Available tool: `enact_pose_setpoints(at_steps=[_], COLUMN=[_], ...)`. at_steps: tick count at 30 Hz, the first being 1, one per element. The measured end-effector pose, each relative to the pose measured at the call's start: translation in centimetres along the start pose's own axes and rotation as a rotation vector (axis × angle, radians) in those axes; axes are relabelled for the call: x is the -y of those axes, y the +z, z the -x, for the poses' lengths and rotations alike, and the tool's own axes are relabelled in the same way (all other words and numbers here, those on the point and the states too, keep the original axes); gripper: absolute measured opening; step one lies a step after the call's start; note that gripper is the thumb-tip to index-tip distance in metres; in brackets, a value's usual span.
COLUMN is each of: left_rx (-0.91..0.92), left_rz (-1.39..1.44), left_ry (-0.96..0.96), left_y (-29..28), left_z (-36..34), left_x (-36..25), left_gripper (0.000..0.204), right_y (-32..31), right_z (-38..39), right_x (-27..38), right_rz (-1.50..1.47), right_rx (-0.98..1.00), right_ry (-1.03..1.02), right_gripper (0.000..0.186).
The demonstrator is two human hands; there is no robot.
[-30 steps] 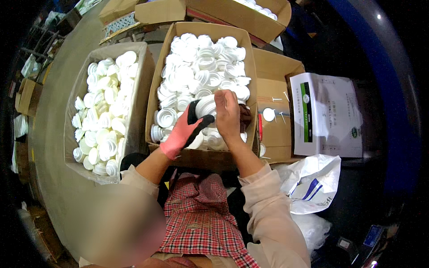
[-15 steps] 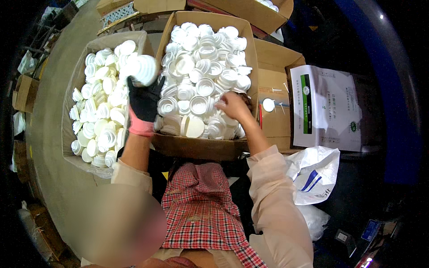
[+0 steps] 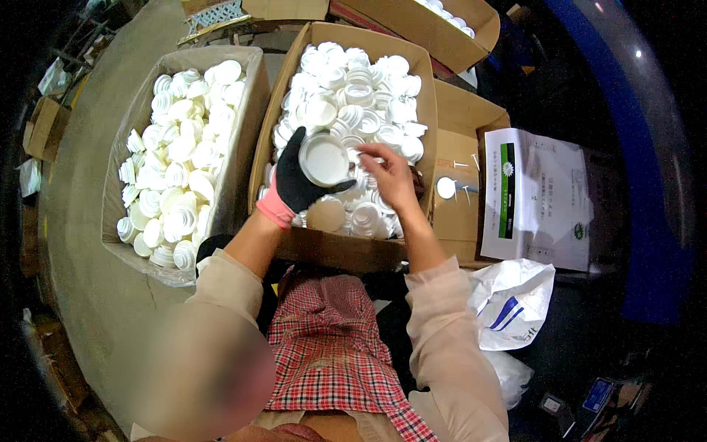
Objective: The person sits on the floor and repeatedly picks up white plastic cups and lids from cardboard boxes. They stack the cups and lids into small bundles and place them back into the boxes.
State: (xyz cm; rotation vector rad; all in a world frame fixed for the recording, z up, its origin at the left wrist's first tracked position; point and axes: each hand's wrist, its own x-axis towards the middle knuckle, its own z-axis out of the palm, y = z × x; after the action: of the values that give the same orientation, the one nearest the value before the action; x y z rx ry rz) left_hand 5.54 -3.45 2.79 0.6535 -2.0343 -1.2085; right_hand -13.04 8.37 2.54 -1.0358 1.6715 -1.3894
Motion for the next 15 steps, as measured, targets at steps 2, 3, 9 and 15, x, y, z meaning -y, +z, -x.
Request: enact_pose_setpoints(at_steps=[2,3,9,15], left_rx=[0.021,-0.038,0.045,0.086], left_rz=[0.075,-0.037,0.072,0.012], left_ry=[0.141,0.254,0.114,0.126], left_y=[-0.5,-0.4,-1.2,-1.9], left_z=[-1.5,-2.0,-1.9,-2.4], left_x=[0.0,-0.2,-1.4,-0.9], left_gripper=[0.086,0.085,0.081,0.079], right_y=[-0.7,-0.9,2.4,0.3], right_z=[-2.0,-2.0,-1.6,-1.7], right_x=[-3.2,-5.3,-13.9,-11.1], right_rz=[0.463,0.675,0.725,0.537], right_rx=[-0.08,-0.027,-0.018,-0.141], right_ry=[0.029,0.131,0.066,-0.131], right_gripper=[0.038,0.048,0.069,0.054])
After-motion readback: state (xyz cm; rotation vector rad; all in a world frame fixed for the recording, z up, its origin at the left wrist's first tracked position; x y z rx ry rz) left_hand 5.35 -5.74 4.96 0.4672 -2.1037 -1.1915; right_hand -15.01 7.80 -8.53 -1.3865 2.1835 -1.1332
